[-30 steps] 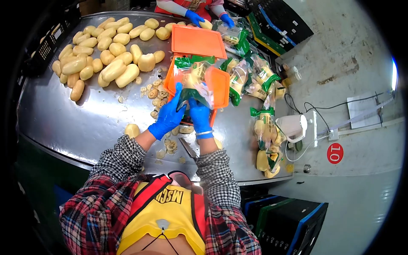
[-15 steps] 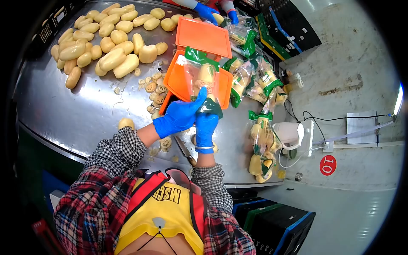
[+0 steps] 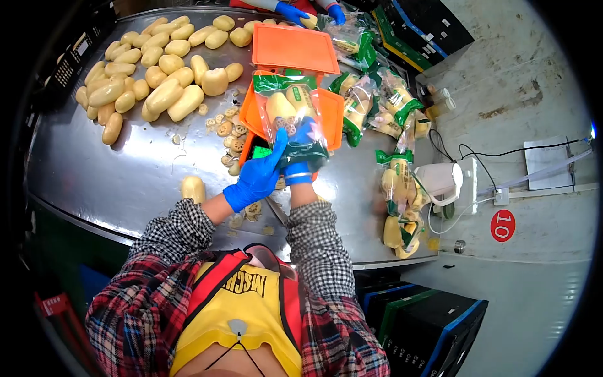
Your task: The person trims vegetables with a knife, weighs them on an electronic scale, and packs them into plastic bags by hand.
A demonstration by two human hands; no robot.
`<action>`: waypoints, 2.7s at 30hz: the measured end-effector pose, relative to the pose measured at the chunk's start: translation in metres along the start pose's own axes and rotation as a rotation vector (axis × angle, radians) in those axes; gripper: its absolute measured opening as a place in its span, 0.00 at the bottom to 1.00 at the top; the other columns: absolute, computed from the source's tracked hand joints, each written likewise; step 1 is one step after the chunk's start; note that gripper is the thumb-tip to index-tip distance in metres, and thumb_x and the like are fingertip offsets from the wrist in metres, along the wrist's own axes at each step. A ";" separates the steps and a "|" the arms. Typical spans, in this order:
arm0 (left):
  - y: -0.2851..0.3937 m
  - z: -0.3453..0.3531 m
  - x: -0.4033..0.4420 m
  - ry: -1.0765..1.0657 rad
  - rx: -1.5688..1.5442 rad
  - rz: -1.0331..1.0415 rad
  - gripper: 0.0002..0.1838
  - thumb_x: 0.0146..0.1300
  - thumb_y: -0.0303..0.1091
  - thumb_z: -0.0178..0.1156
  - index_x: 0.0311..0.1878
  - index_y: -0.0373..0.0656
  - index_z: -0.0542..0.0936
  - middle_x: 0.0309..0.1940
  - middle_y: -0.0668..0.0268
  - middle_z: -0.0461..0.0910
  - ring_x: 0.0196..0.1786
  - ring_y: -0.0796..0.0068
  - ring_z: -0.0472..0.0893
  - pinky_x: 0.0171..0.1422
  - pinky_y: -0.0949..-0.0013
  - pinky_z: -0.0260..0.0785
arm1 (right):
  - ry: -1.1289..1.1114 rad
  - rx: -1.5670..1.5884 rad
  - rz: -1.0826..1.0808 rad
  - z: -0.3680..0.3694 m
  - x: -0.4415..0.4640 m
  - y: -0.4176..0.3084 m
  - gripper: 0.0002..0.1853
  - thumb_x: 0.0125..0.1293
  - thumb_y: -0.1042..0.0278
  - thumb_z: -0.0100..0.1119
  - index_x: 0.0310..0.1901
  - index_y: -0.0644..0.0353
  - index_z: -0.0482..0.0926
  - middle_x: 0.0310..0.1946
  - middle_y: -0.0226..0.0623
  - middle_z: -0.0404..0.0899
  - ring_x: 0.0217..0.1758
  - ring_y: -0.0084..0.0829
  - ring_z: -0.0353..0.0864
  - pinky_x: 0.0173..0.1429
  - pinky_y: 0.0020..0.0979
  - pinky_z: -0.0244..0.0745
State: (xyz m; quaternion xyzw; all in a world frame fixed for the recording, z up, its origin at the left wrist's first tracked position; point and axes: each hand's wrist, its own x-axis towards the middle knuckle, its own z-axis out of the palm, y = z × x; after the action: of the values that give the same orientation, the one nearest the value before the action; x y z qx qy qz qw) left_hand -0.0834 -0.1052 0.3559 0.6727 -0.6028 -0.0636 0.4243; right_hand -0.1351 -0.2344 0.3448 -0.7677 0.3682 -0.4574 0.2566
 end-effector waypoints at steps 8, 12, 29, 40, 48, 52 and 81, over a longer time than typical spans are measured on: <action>0.006 0.001 -0.018 -0.032 -0.237 -0.138 0.44 0.61 0.32 0.57 0.76 0.48 0.44 0.34 0.53 0.79 0.29 0.52 0.79 0.33 0.58 0.71 | -0.160 0.448 0.198 0.008 0.003 0.010 0.17 0.62 0.66 0.61 0.50 0.62 0.69 0.41 0.39 0.77 0.42 0.35 0.78 0.44 0.33 0.73; -0.002 -0.020 -0.069 -0.260 -0.198 -0.164 0.37 0.65 0.46 0.55 0.73 0.45 0.52 0.38 0.51 0.81 0.32 0.50 0.80 0.35 0.54 0.72 | -0.344 -0.295 -0.204 -0.053 -0.027 0.016 0.12 0.61 0.76 0.60 0.47 0.65 0.75 0.38 0.37 0.79 0.44 0.31 0.80 0.49 0.30 0.75; -0.045 -0.010 -0.129 -0.328 -0.359 -0.223 0.19 0.68 0.44 0.55 0.53 0.39 0.79 0.47 0.52 0.81 0.48 0.62 0.82 0.52 0.65 0.73 | -0.168 0.286 0.523 -0.145 -0.180 0.017 0.08 0.63 0.75 0.60 0.43 0.67 0.81 0.34 0.33 0.82 0.35 0.21 0.78 0.41 0.23 0.74; -0.045 -0.009 -0.126 -0.400 -0.477 -0.210 0.19 0.69 0.45 0.54 0.52 0.40 0.79 0.32 0.61 0.82 0.31 0.75 0.80 0.39 0.69 0.73 | -0.192 0.224 0.483 -0.135 -0.201 0.012 0.10 0.67 0.74 0.55 0.47 0.67 0.80 0.39 0.36 0.82 0.41 0.22 0.79 0.47 0.25 0.74; -0.045 -0.023 -0.106 -0.380 -0.430 -0.177 0.18 0.69 0.42 0.53 0.55 0.41 0.78 0.44 0.54 0.82 0.41 0.64 0.83 0.48 0.65 0.74 | -0.181 -0.140 -0.076 -0.066 -0.062 0.086 0.20 0.65 0.78 0.52 0.60 0.63 0.73 0.38 0.34 0.80 0.38 0.25 0.77 0.44 0.29 0.73; -0.072 -0.035 -0.062 -0.013 -0.299 -0.078 0.17 0.68 0.40 0.56 0.55 0.40 0.78 0.45 0.56 0.82 0.45 0.63 0.82 0.51 0.65 0.73 | -0.242 -0.078 -0.321 -0.037 0.000 0.111 0.13 0.64 0.77 0.53 0.50 0.63 0.75 0.31 0.31 0.76 0.29 0.26 0.70 0.34 0.29 0.72; -0.064 -0.031 0.129 -0.082 -0.083 0.092 0.45 0.63 0.60 0.52 0.71 0.34 0.54 0.56 0.44 0.71 0.56 0.47 0.73 0.60 0.55 0.66 | -0.242 0.316 0.373 -0.057 0.002 0.077 0.24 0.66 0.63 0.52 0.61 0.63 0.67 0.44 0.33 0.75 0.40 0.27 0.77 0.36 0.29 0.74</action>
State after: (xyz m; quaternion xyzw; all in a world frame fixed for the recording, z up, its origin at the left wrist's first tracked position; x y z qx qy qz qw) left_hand 0.0173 -0.2071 0.3888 0.6229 -0.6468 -0.0967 0.4292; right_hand -0.2110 -0.2854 0.3151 -0.6860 0.3940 -0.3591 0.4952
